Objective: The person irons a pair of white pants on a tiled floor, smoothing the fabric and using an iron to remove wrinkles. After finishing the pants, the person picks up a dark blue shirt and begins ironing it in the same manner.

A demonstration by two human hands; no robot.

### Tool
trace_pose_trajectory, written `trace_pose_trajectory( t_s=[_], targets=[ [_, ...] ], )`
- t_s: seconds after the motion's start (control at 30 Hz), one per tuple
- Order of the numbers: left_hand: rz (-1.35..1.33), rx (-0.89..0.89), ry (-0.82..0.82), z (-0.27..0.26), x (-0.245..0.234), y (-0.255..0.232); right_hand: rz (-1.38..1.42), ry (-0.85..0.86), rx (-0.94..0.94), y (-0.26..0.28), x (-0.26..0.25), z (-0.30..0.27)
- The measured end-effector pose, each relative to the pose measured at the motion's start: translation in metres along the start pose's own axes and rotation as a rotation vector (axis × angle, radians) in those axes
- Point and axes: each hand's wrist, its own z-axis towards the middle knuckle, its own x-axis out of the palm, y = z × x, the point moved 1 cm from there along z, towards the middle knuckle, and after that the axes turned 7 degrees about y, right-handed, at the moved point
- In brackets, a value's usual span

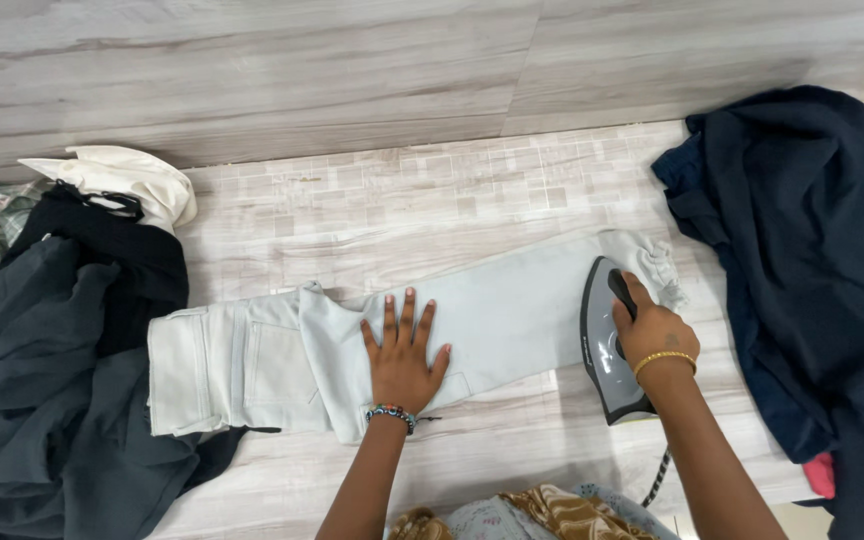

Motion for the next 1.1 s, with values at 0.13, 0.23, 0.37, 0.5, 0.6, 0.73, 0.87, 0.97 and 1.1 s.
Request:
trace_pose_trajectory(
  t_s=[0.13, 0.23, 0.37, 0.5, 0.6, 0.73, 0.87, 0.97, 1.1],
  targets=[
    [0.026, -0.012, -0.021, -0.007, -0.002, -0.008, 0.073, 0.007, -0.062, -0.010, 0.003, -0.010],
    [0.176, -0.205, 0.354, 0.009, 0.009, -0.037, 0.082, -0.015, -0.090, -0.016, -0.008, -0.009],
    [-0.148, 0.109, -0.021, 0.023, 0.027, -0.076, -0.012, -0.159, -0.034, -0.011, -0.009, 0.008],
    [-0.092, 0.113, 0.010, 0.024, 0.033, -0.081, -0.050, -0.189, -0.043, -0.007, -0.024, 0.039],
    [-0.066, 0.105, 0.028, 0.018, 0.033, -0.081, -0.069, -0.125, -0.110, -0.006, -0.017, 0.044],
    [-0.090, 0.101, 0.042, 0.024, 0.031, -0.082, -0.159, -0.076, -0.270, -0.019, -0.025, 0.050],
    [-0.091, 0.097, 0.019, 0.022, 0.033, -0.083, -0.030, -0.134, -0.167, 0.002, -0.018, 0.043],
    [-0.141, 0.107, 0.035, 0.024, 0.033, -0.075, 0.142, 0.128, -0.205, 0.012, -0.015, 0.010],
    [-0.181, 0.083, 0.090, 0.026, 0.037, -0.062, -0.133, 0.037, -0.426, 0.052, 0.009, -0.008]
  ],
)
